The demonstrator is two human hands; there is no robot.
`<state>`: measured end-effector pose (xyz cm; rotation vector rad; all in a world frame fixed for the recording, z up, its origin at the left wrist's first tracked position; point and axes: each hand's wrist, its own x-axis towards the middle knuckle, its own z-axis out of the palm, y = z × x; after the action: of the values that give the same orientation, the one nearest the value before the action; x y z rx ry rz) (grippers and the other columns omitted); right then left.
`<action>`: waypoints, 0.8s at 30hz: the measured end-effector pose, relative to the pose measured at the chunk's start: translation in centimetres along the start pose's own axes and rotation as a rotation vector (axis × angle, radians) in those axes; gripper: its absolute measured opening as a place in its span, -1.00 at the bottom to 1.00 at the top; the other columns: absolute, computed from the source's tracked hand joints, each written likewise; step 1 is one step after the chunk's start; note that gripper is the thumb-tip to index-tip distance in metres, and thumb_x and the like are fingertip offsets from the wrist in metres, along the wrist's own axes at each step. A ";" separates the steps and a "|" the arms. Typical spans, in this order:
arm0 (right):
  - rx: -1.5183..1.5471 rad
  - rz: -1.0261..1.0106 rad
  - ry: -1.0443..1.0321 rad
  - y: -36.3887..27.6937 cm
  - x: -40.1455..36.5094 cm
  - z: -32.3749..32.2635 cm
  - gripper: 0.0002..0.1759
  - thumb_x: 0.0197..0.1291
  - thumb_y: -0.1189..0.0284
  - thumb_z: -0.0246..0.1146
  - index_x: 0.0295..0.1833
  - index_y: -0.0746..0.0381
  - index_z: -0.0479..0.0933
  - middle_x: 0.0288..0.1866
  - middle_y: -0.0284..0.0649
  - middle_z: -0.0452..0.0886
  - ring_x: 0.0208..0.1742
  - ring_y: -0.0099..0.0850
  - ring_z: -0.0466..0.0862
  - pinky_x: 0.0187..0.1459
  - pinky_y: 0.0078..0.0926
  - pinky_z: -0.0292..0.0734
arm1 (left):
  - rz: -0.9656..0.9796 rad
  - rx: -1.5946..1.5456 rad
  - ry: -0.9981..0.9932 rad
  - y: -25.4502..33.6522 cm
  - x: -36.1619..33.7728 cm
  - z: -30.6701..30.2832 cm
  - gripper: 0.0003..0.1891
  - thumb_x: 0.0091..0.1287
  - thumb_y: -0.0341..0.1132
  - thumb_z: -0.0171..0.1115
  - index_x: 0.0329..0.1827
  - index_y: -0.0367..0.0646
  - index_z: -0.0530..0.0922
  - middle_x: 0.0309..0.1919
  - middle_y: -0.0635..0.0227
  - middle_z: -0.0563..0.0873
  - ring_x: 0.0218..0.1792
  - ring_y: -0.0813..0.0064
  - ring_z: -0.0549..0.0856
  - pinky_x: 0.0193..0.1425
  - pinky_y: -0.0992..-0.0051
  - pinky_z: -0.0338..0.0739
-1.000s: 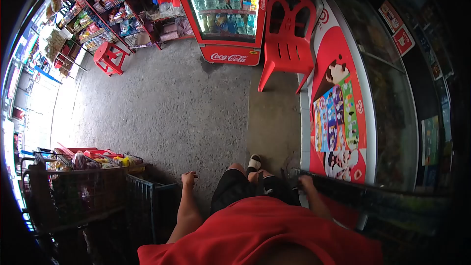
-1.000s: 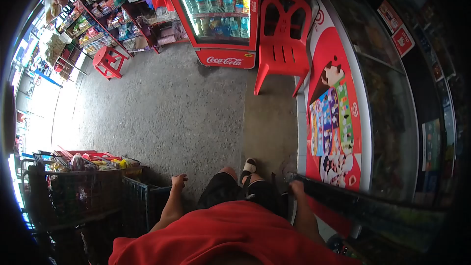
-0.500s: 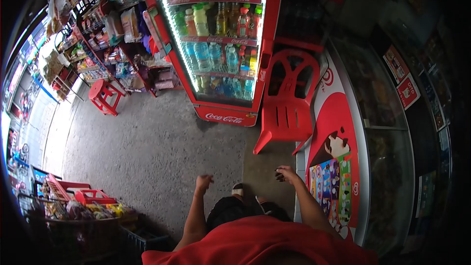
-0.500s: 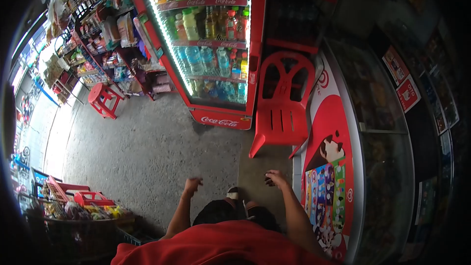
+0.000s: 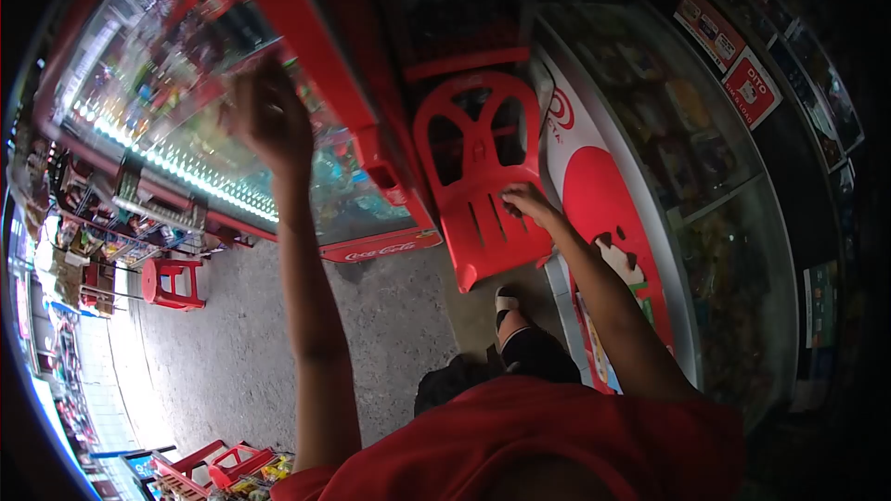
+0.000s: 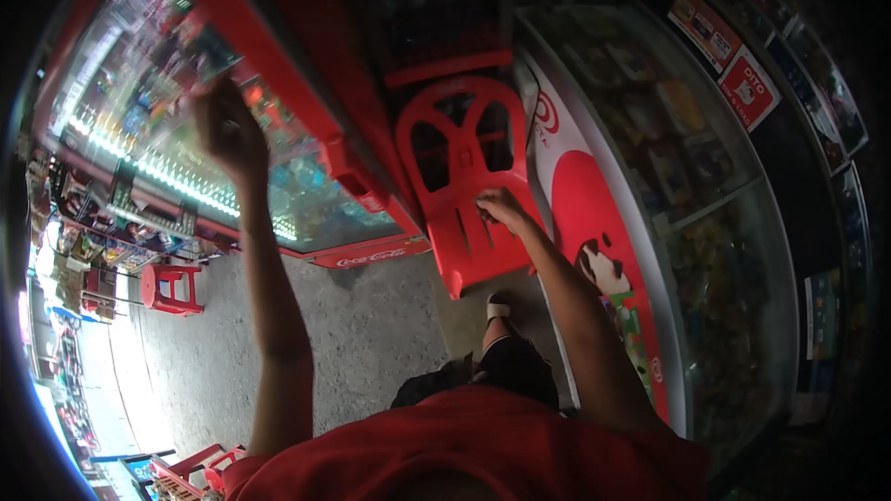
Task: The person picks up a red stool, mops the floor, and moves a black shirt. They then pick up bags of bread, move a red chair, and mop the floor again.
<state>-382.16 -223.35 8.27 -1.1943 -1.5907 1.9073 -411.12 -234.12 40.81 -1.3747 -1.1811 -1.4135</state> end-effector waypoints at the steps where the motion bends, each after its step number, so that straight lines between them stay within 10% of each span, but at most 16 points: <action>1: -0.011 -0.021 -0.013 -1.5 1.5 -0.9 -0.87 0.12 0.45 0.08 -0.29 0.28 0.49 -0.54 -0.34 0.50 -0.59 -0.63 0.46 -0.63 -0.70 0.33 | 0.089 0.040 0.114 -0.6 1.6 2.2 -0.88 0.17 -0.59 0.07 -0.30 -0.24 0.56 -0.47 0.33 0.58 -0.56 0.52 0.42 -0.52 0.55 0.27; 8: -0.168 -0.026 -0.055 -7.0 14.5 -5.9 -0.82 0.14 0.42 0.11 -0.19 0.27 0.48 -0.46 -0.36 0.51 -0.42 -0.59 0.50 -0.47 -0.67 0.41 | 0.045 0.191 0.324 -8.2 0.7 7.1 -0.88 0.24 -0.36 0.05 -0.29 -0.25 0.43 -0.31 0.27 0.56 -0.33 0.50 0.57 -0.23 0.52 0.53; 11: 0.301 0.127 -0.020 -4.0 23.5 -7.6 -0.82 0.11 0.42 0.11 -0.21 0.28 0.47 -0.43 -0.31 0.51 -0.40 -0.53 0.51 -0.40 -0.57 0.45 | 0.045 0.291 0.299 -5.9 1.2 7.5 -0.87 0.32 -0.34 -0.01 -0.28 -0.24 0.37 -0.35 0.33 0.46 -0.40 0.55 0.51 -0.34 0.56 0.44; 13: -0.004 -0.572 -0.127 2.0 32.1 -8.8 -0.81 0.08 0.38 0.08 -0.25 0.28 0.46 -0.39 -0.24 0.52 -0.33 -0.40 0.53 -0.30 -0.42 0.48 | 0.100 0.638 0.262 -6.1 1.1 6.6 -0.79 0.33 -0.23 -0.02 -0.28 -0.22 0.38 -0.36 0.34 0.44 -0.38 0.56 0.48 -0.33 0.56 0.44; 15: -0.021 -0.520 0.215 0.1 35.1 -5.5 -0.80 0.07 0.34 0.04 -0.33 0.26 0.44 -0.37 -0.20 0.53 -0.26 -0.27 0.53 -0.24 -0.21 0.47 | 0.076 0.671 0.294 -6.4 0.9 6.5 -0.73 0.34 -0.15 -0.05 -0.30 -0.20 0.38 -0.34 0.34 0.43 -0.36 0.57 0.47 -0.32 0.58 0.43; 17: 1.305 -0.187 -0.109 -6.4 32.4 -3.4 -0.84 0.05 0.32 0.06 -0.34 0.15 0.49 -0.40 -0.16 0.57 -0.31 -0.17 0.57 -0.34 -0.12 0.48 | 0.153 0.853 0.234 -6.1 1.2 6.7 -0.73 0.33 -0.14 -0.04 -0.27 -0.20 0.37 -0.34 0.36 0.43 -0.36 0.61 0.47 -0.27 0.61 0.43; 20: 1.390 -0.124 -0.373 -3.7 36.3 -4.4 -0.80 0.08 0.31 0.03 -0.32 0.23 0.41 -0.30 -0.09 0.52 -0.18 -0.13 0.50 -0.14 0.06 0.41 | 0.114 0.701 0.226 -6.5 0.6 6.6 -0.72 0.33 -0.14 -0.04 -0.21 -0.22 0.34 -0.32 0.41 0.43 -0.33 0.67 0.48 -0.18 0.63 0.46; 24: 1.285 -0.150 -0.190 -4.6 34.3 -4.0 -0.75 0.15 0.23 0.02 -0.28 0.20 0.42 -0.28 -0.10 0.53 -0.16 -0.11 0.50 -0.02 0.11 0.35 | 0.248 0.885 0.153 -6.7 0.8 5.7 -0.73 0.33 -0.16 -0.02 -0.22 -0.24 0.34 -0.33 0.39 0.43 -0.36 0.67 0.47 -0.27 0.69 0.45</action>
<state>-399.36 -194.20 0.21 -0.3116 -0.2288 2.2780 -416.39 -227.04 40.88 -0.7294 -1.2537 -0.6521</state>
